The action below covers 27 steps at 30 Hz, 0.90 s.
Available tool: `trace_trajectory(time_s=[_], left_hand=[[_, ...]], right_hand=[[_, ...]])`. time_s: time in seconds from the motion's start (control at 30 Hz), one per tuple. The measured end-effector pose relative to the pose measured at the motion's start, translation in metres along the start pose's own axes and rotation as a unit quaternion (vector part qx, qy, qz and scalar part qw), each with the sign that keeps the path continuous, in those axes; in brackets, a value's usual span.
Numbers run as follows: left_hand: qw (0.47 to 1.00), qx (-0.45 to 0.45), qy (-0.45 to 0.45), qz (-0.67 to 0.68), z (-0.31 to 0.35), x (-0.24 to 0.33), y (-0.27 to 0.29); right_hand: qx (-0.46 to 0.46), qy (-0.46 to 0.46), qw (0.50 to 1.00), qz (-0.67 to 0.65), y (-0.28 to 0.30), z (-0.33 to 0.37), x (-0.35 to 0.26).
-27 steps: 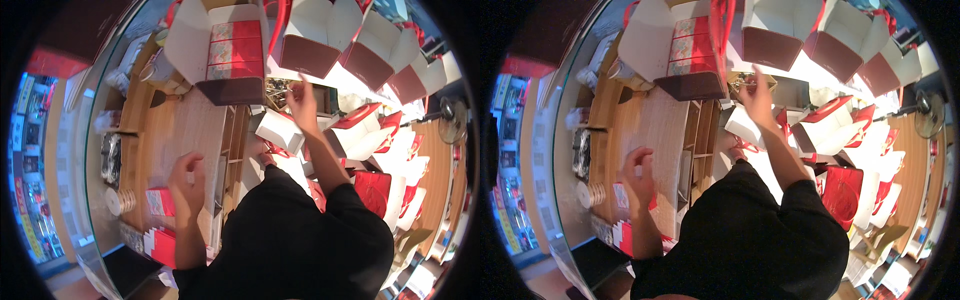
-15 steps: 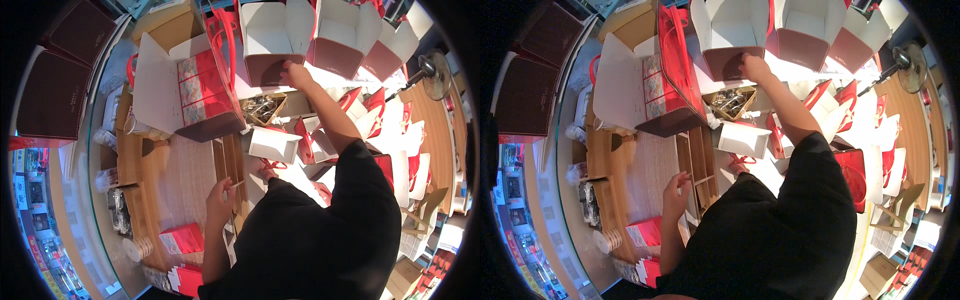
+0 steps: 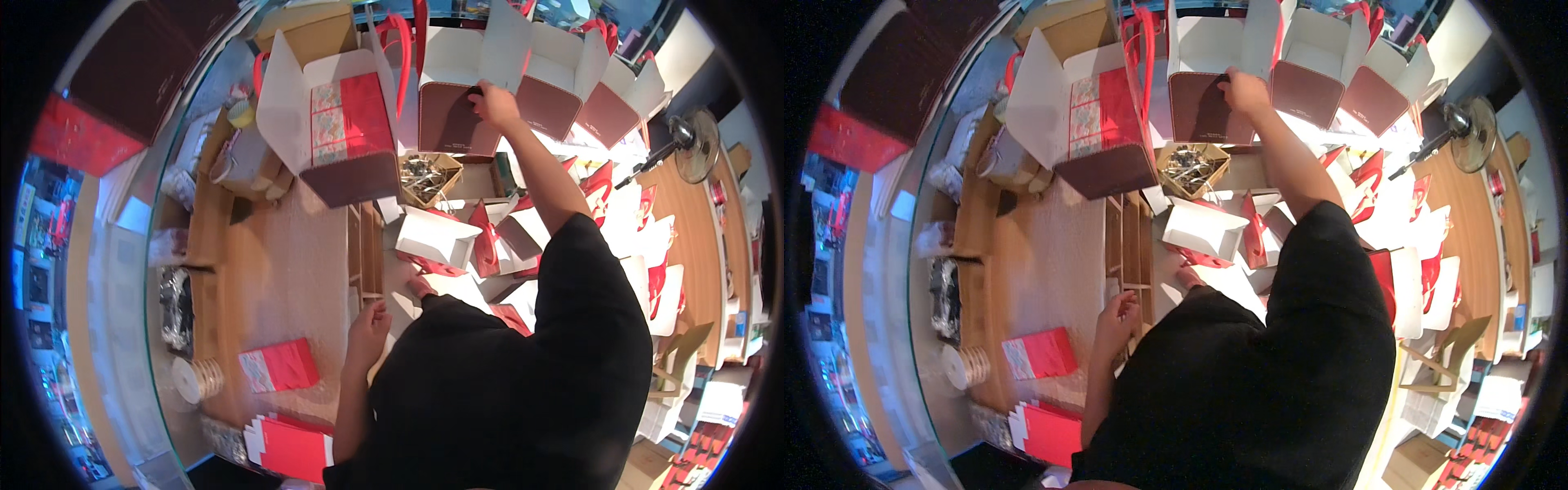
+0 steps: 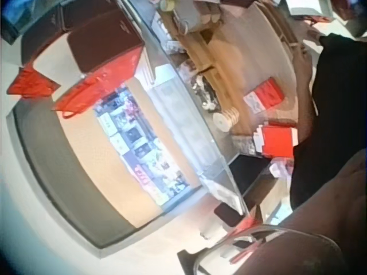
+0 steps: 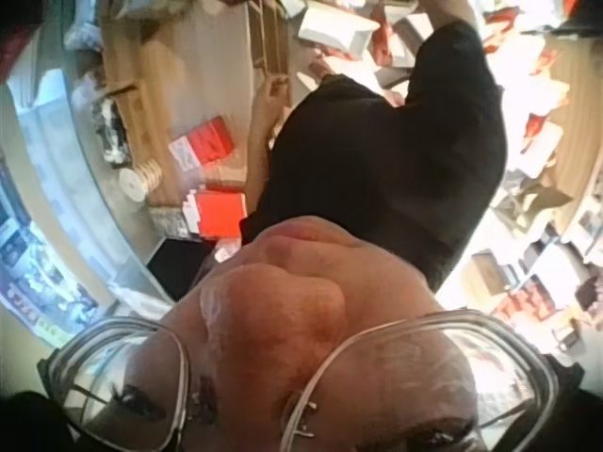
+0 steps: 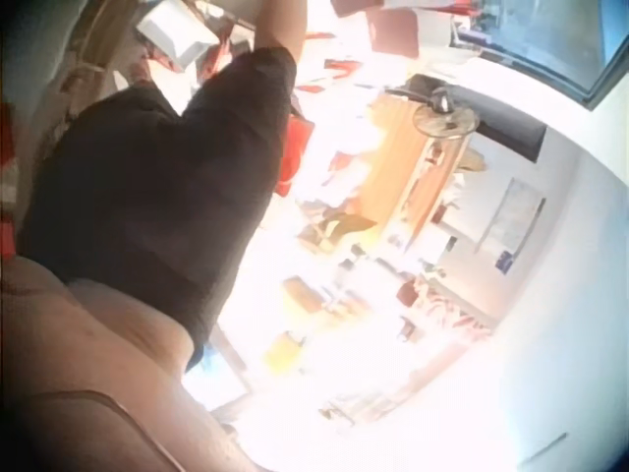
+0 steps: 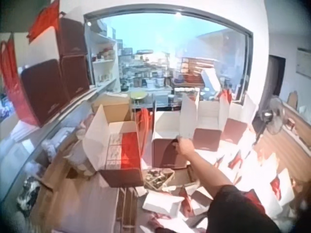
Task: The person assembles red cardboard boxes by folding the flaps and tucking them into slots to form a rectangular container. They repeat this process for multiple boxes, placing the finished units into a larger white shipping box on the table.
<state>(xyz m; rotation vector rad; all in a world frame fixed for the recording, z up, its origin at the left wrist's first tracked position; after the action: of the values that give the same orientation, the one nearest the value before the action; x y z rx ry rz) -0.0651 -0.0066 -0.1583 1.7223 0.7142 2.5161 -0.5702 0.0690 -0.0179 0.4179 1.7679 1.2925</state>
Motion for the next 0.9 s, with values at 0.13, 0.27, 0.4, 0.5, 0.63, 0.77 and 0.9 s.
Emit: trace_trajectory(time_s=[0.13, 0.27, 0.4, 0.5, 0.63, 0.77, 0.9], left_hand=[[1.0, -0.004, -0.011, 0.024, 0.017, -0.033, -0.013], [0.998, -0.024, 0.004, 0.055, 0.033, -0.022, -0.025], [0.991, -0.074, -0.057, 0.093, 0.029, -0.035, -0.057], [0.983, -0.086, -0.064, 0.147, 0.031, -0.039, -0.075], [0.99, -0.048, -0.074, 0.11, 0.051, -0.039, -0.072], [0.987, 0.118, -0.041, 0.102, 0.089, -0.066, -0.025], [0.923, 0.321, 0.112, 0.183, 0.137, -0.17, 0.037]], right_hand=[[-0.047, 0.056, 0.996, 0.06, 0.045, 0.064, -0.015], [-0.125, 0.096, 0.987, -0.029, 0.108, 0.154, -0.059], [-0.318, 0.026, 0.938, -0.132, 0.139, 0.211, -0.068], [-0.433, -0.018, 0.898, -0.072, 0.142, 0.241, -0.078], [-0.515, -0.05, 0.854, -0.051, 0.125, 0.273, -0.083], [-0.608, -0.064, 0.787, -0.078, 0.098, 0.307, -0.124], [-0.619, -0.004, 0.785, -0.026, 0.086, 0.317, -0.182]])
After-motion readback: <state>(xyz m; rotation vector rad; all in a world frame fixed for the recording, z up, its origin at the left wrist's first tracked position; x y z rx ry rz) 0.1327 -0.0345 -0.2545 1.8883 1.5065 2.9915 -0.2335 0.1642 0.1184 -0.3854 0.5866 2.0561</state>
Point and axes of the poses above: each hand's wrist, its own z-axis away from the middle knuckle, its own y-axis out of the back of the hand, x = y × z, the point moved 10 cm from there along -z, towards the middle knuckle, and after that the axes turned 11 degrees about -x, right-handed, at the moved point
